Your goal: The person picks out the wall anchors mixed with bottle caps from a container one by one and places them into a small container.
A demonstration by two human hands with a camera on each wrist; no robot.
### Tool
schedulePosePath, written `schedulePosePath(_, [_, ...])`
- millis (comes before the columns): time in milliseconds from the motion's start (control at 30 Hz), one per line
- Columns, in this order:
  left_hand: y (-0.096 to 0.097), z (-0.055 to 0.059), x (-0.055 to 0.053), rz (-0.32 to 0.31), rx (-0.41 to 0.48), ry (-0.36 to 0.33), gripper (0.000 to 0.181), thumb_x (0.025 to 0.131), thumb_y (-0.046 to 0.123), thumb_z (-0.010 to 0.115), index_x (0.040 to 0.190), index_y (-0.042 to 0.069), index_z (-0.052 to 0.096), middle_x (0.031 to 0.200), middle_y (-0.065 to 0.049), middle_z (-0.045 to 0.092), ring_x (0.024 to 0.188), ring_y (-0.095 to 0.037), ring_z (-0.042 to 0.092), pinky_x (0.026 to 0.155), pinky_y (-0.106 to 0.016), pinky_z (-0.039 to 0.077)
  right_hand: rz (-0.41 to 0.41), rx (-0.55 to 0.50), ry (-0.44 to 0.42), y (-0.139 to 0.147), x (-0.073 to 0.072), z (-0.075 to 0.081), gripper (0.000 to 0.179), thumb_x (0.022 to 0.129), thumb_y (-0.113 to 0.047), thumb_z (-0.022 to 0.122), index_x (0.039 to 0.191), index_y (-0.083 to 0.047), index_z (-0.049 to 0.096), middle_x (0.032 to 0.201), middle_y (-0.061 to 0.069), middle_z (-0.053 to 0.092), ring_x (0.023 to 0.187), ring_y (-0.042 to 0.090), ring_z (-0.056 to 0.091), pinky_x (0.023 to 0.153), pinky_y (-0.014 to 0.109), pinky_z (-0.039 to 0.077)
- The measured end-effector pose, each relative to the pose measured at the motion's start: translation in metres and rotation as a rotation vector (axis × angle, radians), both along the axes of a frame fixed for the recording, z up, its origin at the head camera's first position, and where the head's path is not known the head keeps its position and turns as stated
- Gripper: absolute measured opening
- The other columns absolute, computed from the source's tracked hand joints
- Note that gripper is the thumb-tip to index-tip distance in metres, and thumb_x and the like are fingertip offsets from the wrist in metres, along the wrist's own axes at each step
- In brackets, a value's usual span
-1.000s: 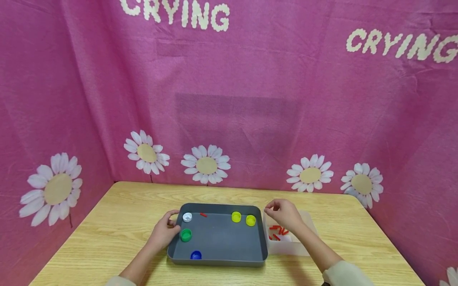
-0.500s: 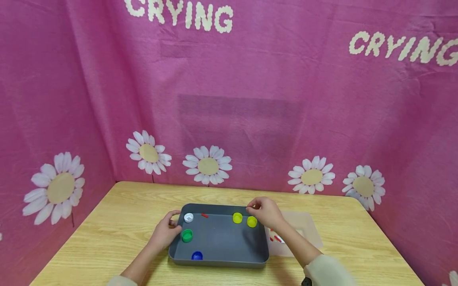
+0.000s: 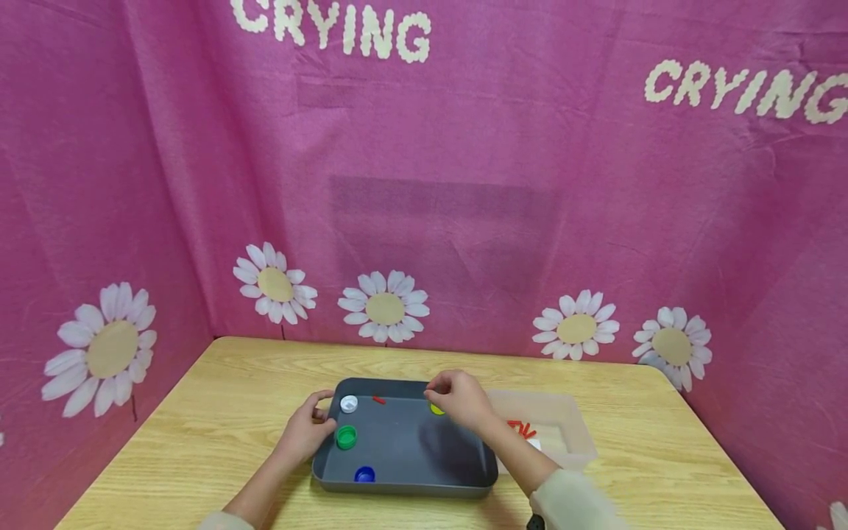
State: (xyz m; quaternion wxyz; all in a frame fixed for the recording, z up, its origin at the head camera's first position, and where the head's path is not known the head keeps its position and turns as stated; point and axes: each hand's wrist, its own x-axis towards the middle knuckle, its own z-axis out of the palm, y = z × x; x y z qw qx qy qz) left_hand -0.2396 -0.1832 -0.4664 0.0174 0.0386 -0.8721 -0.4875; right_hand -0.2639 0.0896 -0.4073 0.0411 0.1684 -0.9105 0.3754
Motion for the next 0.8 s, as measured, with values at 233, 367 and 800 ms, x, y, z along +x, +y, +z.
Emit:
schedulePosePath(233, [-0.001,-0.003,-0.001,0.007,0.002,0.008,0.051,0.082,0.004,0.057,0.131,0.006,0.047,0.09,-0.01,0.054,0.082,-0.02,0.052,0.07,-0.03,0.044,-0.032,0.061,0.047,-0.021,-0.003,-0.015,0.01,0.084,-0.022,0.066,0.087,-0.014,0.07,0.076,-0.001,0.054,0.062,0.009,0.045,0.054,0.023,0.037])
schedulePosePath(367, [-0.001,-0.004,-0.001,0.008,0.011,0.013,0.051,0.081,0.004,0.057,0.131,0.006,0.047,0.09,-0.01,0.056,0.083,-0.02,0.053,0.07,-0.031,0.045,-0.03,0.038,0.049,-0.032,-0.006,-0.025,0.009,0.083,-0.02,0.067,0.086,-0.013,0.07,0.074,-0.001,0.054,0.061,0.009,0.045,0.053,0.023,0.037])
schedulePosePath(800, [-0.001,-0.003,-0.002,0.004,0.014,0.046,0.05,0.08,0.003,0.058,0.129,0.004,0.049,0.086,-0.009,0.054,0.08,-0.019,0.051,0.067,-0.028,0.043,-0.121,0.018,-0.048,-0.062,-0.018,-0.047,0.012,0.08,-0.022,0.07,0.087,-0.013,0.07,0.069,-0.002,0.057,0.06,0.011,0.047,0.052,0.027,0.036])
